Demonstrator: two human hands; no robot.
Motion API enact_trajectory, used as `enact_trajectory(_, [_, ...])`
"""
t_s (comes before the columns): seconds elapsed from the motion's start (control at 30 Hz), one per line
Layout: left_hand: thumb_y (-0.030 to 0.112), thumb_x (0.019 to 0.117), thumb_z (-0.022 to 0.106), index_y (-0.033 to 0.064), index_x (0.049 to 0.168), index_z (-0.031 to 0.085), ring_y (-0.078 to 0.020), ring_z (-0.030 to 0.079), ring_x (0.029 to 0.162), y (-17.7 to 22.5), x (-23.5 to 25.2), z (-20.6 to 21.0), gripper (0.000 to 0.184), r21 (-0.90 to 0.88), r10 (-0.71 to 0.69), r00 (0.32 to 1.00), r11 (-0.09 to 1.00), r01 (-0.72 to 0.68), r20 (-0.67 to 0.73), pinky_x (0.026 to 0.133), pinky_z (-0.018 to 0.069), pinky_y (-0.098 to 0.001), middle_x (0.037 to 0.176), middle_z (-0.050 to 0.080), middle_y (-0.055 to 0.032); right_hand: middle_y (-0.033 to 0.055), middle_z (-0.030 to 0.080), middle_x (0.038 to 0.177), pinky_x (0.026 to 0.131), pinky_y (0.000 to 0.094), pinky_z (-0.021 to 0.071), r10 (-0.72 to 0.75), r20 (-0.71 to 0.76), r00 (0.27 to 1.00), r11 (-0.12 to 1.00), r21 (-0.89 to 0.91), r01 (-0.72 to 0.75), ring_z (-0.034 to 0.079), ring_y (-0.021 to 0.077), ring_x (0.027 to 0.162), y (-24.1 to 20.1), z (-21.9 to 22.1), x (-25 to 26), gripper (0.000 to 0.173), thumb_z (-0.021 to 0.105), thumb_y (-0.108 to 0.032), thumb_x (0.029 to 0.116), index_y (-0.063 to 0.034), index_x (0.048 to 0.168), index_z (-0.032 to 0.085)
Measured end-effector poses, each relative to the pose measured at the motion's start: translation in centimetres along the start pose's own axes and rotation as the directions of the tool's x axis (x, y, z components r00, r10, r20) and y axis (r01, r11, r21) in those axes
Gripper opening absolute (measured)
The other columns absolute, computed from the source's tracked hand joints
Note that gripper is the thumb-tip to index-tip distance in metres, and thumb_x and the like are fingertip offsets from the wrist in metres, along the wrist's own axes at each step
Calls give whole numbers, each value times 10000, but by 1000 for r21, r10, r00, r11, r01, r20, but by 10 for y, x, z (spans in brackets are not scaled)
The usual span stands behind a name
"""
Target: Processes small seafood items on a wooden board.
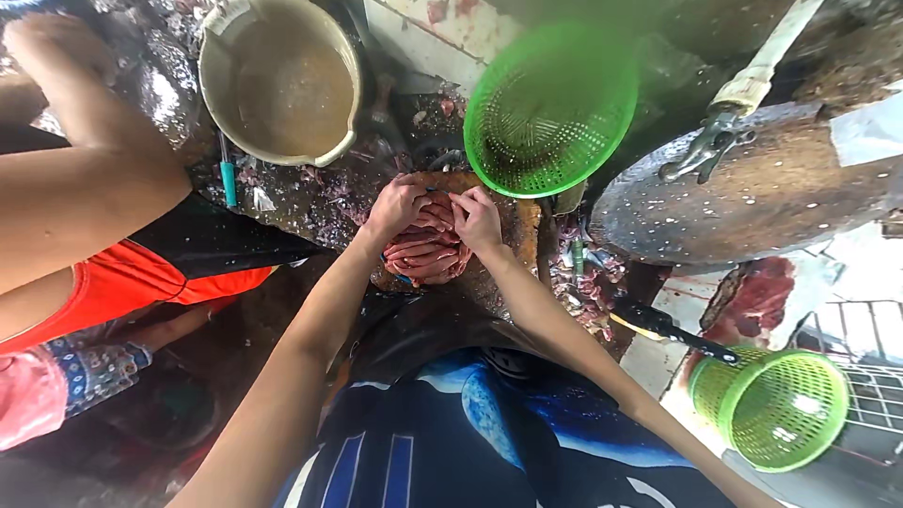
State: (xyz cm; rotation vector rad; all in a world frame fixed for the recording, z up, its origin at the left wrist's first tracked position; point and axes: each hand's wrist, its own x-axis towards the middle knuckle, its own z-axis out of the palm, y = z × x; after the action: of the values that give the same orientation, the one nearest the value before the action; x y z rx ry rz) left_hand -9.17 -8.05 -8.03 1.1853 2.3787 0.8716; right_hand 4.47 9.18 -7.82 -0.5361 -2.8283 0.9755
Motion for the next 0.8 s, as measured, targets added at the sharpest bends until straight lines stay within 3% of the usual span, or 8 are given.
enact_trajectory(0.17, [217, 1062, 530, 108, 1428, 613, -250, 546, 1381, 0, 4, 4, 391, -41, 126, 992, 991, -126, -8, 1183, 409, -434, 1470, 598, -90, 79, 668, 1367, 1100, 401, 485, -168, -25, 985, 986, 7, 168, 613, 241, 1271, 4, 3, 4, 359, 545, -207, 1034, -127, 1352, 689])
enact_trajectory(0.23, [236, 1092, 453, 103, 1483, 561, -223, 500, 1434, -4, 2, 11, 427, -32, 176, 981, 984, -174, 81, 1223, 366, -422, 1536, 544, -71, 59, 628, 1448, 1163, 409, 427, -196, 45, 980, 979, -47, 198, 568, 249, 1350, 10, 10, -3, 394, 479, -256, 1064, -108, 1376, 668])
enact_trajectory(0.33, [281, 1112, 376, 118, 1538, 492, -204, 435, 1481, -9, 0, 17, 471, 69, 196, 967, 975, -209, 163, 1245, 318, -411, 1588, 484, -46, 86, 464, 1602, 1245, 439, 322, -173, 179, 969, 981, -62, 186, 411, 243, 1498, 17, 14, -15, 513, 362, -326, 1106, -78, 1537, 487])
enact_trajectory(0.47, [362, 1109, 311, 117, 1574, 432, -214, 344, 1533, -12, -1, 20, 539, 134, 238, 950, 954, -268, 201, 1281, 228, -421, 1632, 420, -46, 144, 275, 1693, 1262, 411, 314, -189, 146, 971, 982, 14, 189, 323, 232, 1548, 21, 11, -28, 600, 309, -327, 1106, -47, 1634, 256])
enact_trajectory(0.53, [396, 1111, 278, 118, 1590, 401, -217, 309, 1549, -12, 2, 23, 568, 178, 239, 943, 943, -283, 231, 1288, 202, -434, 1652, 387, -44, 155, 252, 1699, 1270, 412, 292, -195, 148, 970, 981, 41, 191, 299, 235, 1557, 26, 12, -31, 609, 295, -330, 1108, -45, 1642, 224])
enact_trajectory(0.6, [406, 1110, 272, 123, 1589, 405, -221, 311, 1548, -12, 3, 23, 572, 180, 234, 940, 942, -282, 248, 1286, 205, -443, 1650, 390, -43, 125, 313, 1681, 1271, 390, 300, -150, 157, 976, 978, 169, 123, 335, 195, 1541, 28, 3, -33, 564, 268, -283, 1116, -42, 1626, 281])
enact_trajectory(0.7, [353, 1110, 319, 108, 1555, 461, -221, 364, 1522, -8, -1, 7, 528, -18, 134, 979, 991, -133, 152, 1279, 248, -432, 1606, 458, -59, 68, 632, 1444, 1172, 400, 450, 99, 69, 993, 926, 359, -117, 591, 144, 1339, 32, -12, -31, 522, 245, -296, 1122, -74, 1476, 558])
enact_trajectory(0.8, [353, 1115, 307, 91, 1532, 481, -199, 502, 1427, -6, -27, -12, 522, -307, -136, 988, 945, 109, -67, 1219, 378, -439, 1531, 540, -99, 52, 727, 1266, 1061, 443, 521, 207, 75, 976, 943, 249, -219, 675, 167, 1187, 29, -26, -35, 349, 464, -263, 1088, -157, 1314, 708])
